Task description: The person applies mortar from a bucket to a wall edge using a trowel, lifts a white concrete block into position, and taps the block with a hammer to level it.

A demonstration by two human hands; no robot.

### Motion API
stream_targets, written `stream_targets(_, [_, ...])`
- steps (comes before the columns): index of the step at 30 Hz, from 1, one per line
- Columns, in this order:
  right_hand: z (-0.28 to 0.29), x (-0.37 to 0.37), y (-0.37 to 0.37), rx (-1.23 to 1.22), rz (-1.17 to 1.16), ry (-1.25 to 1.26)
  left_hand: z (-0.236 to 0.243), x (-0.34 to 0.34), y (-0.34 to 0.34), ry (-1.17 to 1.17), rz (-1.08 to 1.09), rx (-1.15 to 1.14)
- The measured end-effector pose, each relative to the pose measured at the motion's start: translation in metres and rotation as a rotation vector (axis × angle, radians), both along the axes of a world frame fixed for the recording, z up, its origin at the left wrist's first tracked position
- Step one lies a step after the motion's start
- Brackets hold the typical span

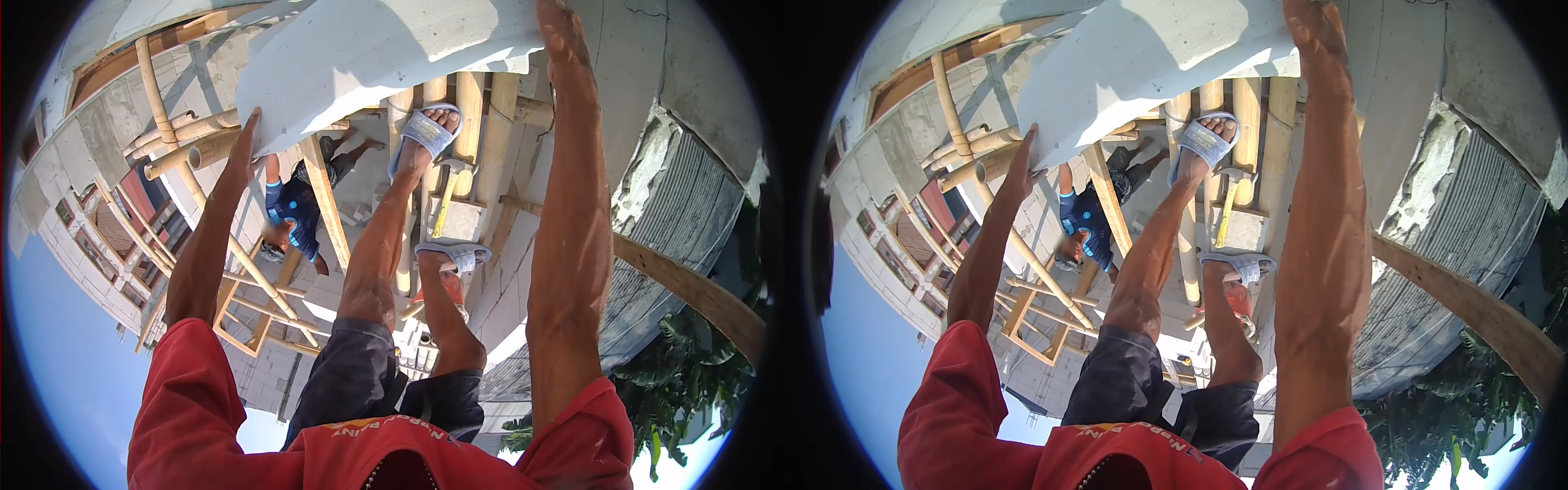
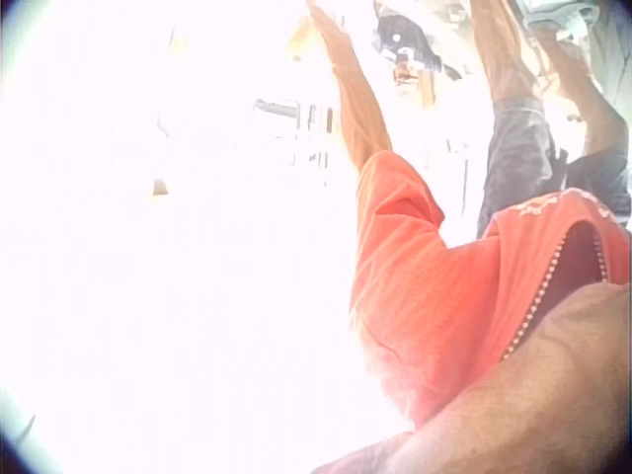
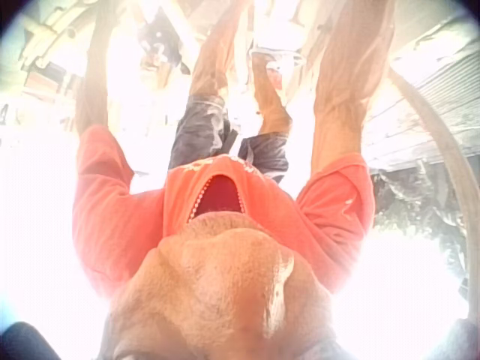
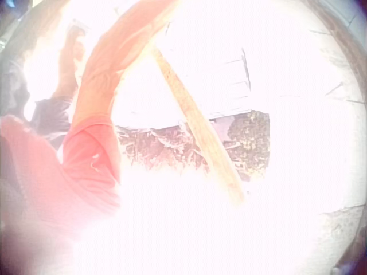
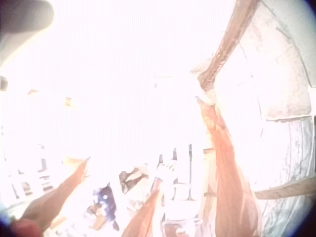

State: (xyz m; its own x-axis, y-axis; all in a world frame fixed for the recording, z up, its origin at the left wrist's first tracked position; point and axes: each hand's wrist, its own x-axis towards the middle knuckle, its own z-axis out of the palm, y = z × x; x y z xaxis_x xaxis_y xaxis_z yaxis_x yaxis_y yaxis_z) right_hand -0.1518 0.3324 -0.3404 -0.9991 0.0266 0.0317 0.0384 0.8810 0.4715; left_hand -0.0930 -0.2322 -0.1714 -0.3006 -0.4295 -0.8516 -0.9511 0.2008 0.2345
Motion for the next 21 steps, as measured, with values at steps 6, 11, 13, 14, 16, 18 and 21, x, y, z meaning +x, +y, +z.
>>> stream_targets(6, [0.159, -0.097, -0.045, -0.847, -0.297, 0.029, 0.034, 0.061, 0.033, -0.277, 0.193, 0.138])
stream_targets(11, [0.222, -0.107, -0.082, -1.094, -0.405, 0.108, 0.048, 0.080, 0.086, -0.310, 0.261, 0.166])
stream_targets(13, [0.224, -0.103, -0.102, -1.173, -0.439, 0.125, 0.049, 0.091, 0.082, -0.314, 0.292, 0.144])
stream_targets(14, [0.226, -0.100, -0.107, -1.185, -0.453, 0.143, 0.045, 0.092, 0.085, -0.323, 0.309, 0.158])
stream_targets(16, [0.230, -0.097, -0.114, -1.219, -0.476, 0.181, 0.040, 0.093, 0.087, -0.291, 0.308, 0.181])
stream_targets(18, [0.232, -0.096, -0.117, -1.260, -0.511, 0.212, 0.042, 0.096, 0.088, -0.283, 0.316, 0.211])
stream_targets(21, [0.233, -0.091, -0.123, -1.311, -0.590, 0.279, 0.045, 0.092, 0.085, -0.294, 0.324, 0.189])
